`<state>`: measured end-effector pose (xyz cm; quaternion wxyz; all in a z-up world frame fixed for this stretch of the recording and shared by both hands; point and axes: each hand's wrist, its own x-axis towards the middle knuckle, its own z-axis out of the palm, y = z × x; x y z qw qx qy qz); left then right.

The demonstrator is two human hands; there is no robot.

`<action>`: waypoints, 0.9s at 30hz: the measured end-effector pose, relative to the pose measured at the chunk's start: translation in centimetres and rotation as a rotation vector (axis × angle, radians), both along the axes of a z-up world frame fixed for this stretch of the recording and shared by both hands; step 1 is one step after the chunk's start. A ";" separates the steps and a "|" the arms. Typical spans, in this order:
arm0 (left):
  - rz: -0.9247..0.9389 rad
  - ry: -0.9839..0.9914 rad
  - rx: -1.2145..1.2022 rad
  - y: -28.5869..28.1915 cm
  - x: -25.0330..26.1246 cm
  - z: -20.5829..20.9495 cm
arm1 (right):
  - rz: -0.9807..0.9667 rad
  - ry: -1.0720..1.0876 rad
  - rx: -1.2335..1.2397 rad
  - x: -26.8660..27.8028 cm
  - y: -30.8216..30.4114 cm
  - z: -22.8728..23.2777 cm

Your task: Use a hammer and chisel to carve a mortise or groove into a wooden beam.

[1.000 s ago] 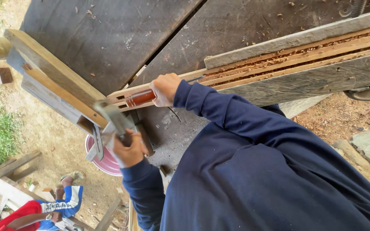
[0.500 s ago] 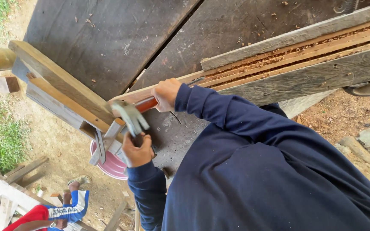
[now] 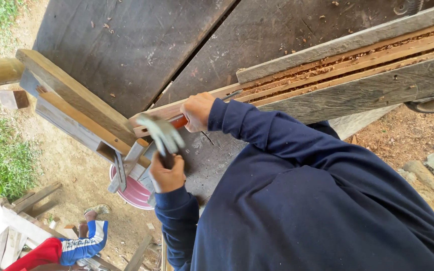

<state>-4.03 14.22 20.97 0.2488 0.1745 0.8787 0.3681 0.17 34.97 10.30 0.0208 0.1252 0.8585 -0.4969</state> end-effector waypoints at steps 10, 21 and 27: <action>0.207 -0.092 0.043 -0.3 -0.9 -0.3 | -0.023 -0.004 -0.013 0.3 0.1 -0.9; 0.282 -0.115 0.299 -3.7 5.8 -3.6 | -0.027 0.339 -0.247 6.1 5.1 0.6; 0.033 0.368 0.034 -9.5 7.7 -10.2 | -0.096 0.648 -0.839 16.9 11.9 -0.1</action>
